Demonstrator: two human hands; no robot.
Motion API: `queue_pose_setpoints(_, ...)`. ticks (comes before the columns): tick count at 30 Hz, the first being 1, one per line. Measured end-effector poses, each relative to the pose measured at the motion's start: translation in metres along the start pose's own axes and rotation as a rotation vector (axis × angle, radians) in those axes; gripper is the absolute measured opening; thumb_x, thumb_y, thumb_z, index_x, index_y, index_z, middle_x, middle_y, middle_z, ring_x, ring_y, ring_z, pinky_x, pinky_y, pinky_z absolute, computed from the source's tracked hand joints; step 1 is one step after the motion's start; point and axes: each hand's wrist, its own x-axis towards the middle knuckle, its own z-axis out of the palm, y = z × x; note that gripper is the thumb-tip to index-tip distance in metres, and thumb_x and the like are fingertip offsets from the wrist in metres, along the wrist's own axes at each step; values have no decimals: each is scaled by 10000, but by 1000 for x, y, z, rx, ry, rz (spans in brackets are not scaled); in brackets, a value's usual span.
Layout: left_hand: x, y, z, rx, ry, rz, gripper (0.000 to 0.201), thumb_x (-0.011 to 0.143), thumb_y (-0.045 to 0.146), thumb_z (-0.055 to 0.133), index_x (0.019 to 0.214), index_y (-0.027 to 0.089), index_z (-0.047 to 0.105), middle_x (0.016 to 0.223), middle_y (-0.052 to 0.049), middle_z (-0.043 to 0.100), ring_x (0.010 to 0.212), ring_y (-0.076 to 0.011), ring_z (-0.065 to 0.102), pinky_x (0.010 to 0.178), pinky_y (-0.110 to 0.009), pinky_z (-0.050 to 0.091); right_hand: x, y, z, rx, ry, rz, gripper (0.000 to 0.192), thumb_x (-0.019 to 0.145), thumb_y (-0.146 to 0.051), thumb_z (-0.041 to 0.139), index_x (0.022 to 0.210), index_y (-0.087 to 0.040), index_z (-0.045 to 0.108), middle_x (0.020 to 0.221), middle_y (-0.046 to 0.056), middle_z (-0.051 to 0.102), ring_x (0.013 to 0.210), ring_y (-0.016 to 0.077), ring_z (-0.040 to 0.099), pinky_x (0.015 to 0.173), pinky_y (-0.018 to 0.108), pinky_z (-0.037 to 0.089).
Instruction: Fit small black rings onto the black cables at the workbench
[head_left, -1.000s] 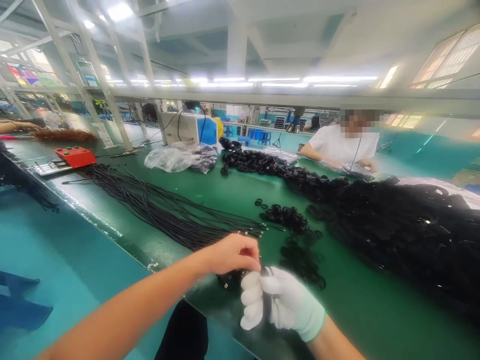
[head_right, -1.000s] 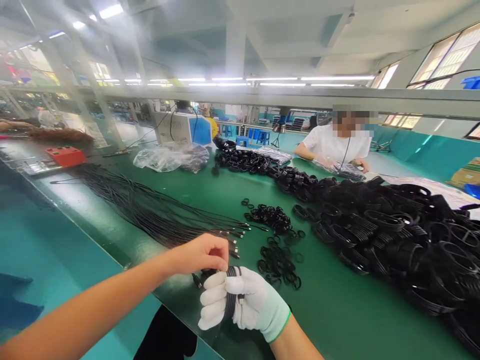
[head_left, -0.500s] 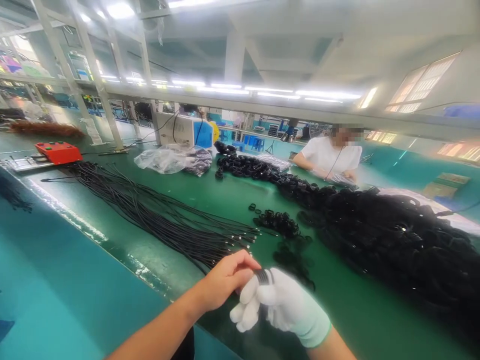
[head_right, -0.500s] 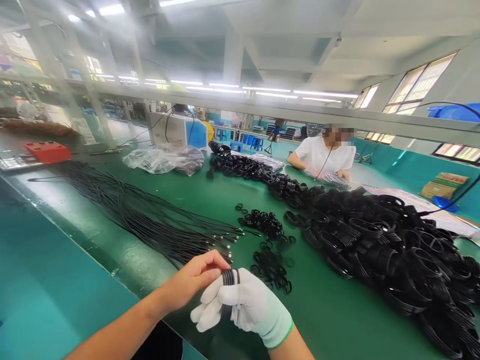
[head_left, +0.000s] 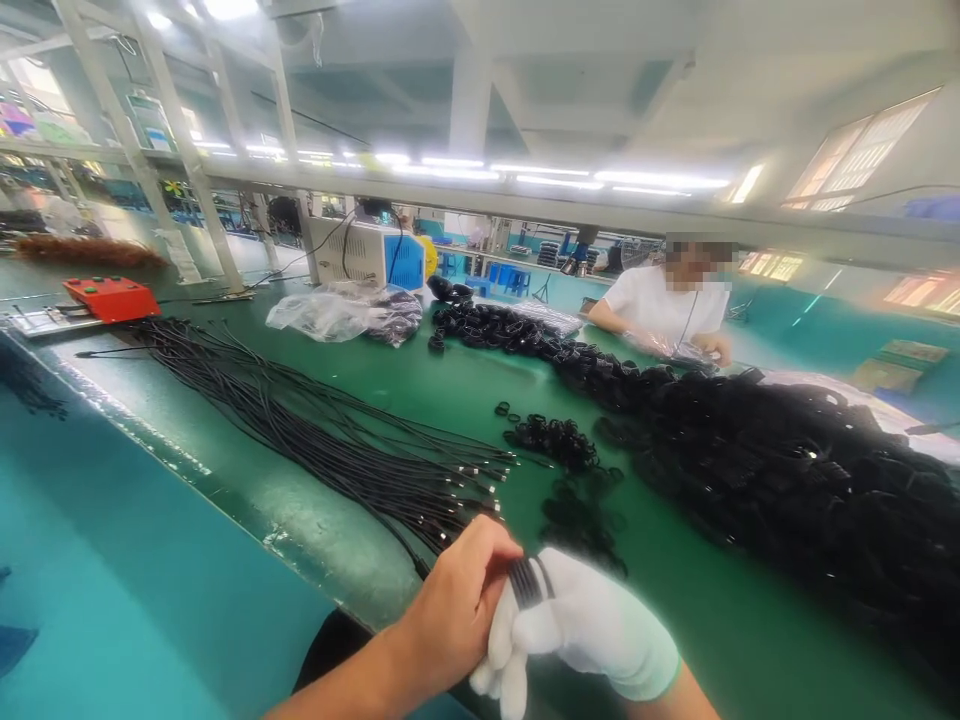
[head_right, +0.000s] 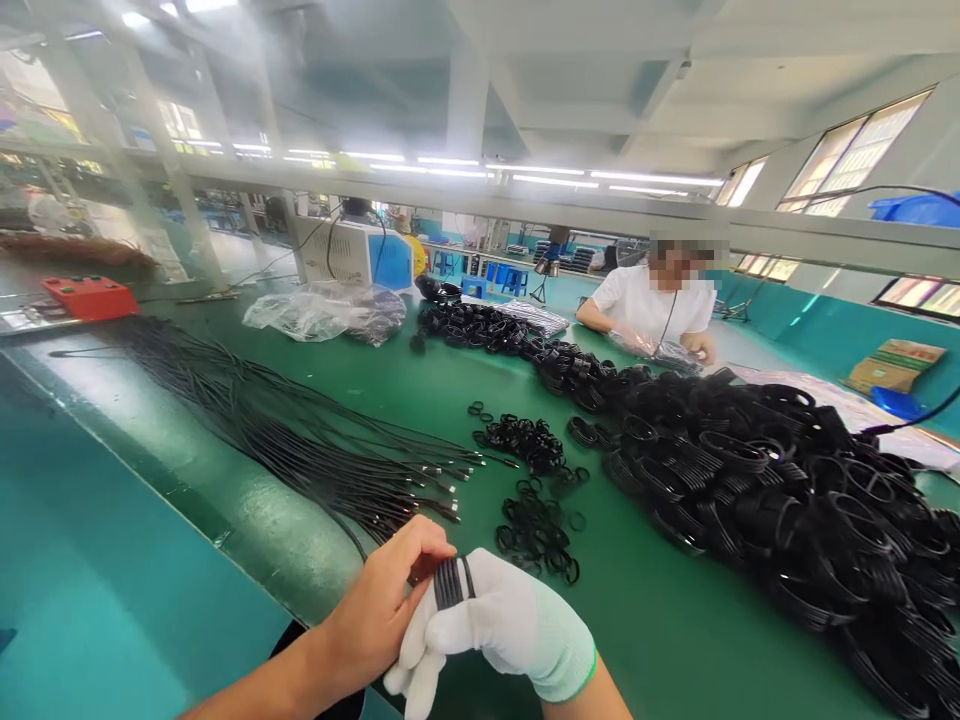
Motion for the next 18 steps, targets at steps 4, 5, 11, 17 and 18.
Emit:
queue_pose_setpoints(4, -1, 2, 0, 2, 103, 150, 174, 821, 87, 454, 882, 184, 584, 812, -29, 577, 750, -131, 555, 674, -235, 443, 1, -4, 6, -168, 76, 54, 255, 749, -334, 600, 755, -99, 699, 705, 95, 686, 718, 226, 656, 760, 377, 511)
queue_pose_setpoints(5, -1, 3, 0, 1, 155, 204, 185, 824, 88, 445, 885, 186, 590, 803, -31, 585, 748, -130, 562, 675, -233, 447, 5, -7, 5, -214, 96, 59, 243, 738, -342, 616, 744, -114, 700, 730, 87, 690, 717, 222, 656, 752, 366, 516)
queue_pose_setpoints(11, -1, 25, -22, 107, 44, 307, 303, 806, 71, 442, 1046, 169, 599, 907, -75, 639, 831, -147, 599, 731, -224, 496, 52, -41, -13, -460, -3, 3, 288, 655, -205, 565, 389, -103, 522, 510, -39, 571, 558, 98, 619, 570, 238, 459)
queue_pose_setpoints(17, 5, 47, -42, 174, -55, 384, 257, 835, 111, 435, 974, 127, 651, 895, -98, 664, 830, -152, 615, 763, -224, 510, 31, -49, 35, -456, 63, 87, 223, 686, -347, 663, 604, -140, 662, 567, 36, 639, 555, 157, 624, 576, 288, 517)
queue_pose_setpoints(18, 7, 49, -43, 168, -45, 392, 243, 843, 129, 439, 959, 126, 653, 885, -101, 662, 822, -153, 614, 761, -229, 510, 21, -46, 44, -453, 122, 86, 291, 743, -409, 619, 715, -128, 690, 632, 64, 664, 629, 181, 644, 643, 320, 528)
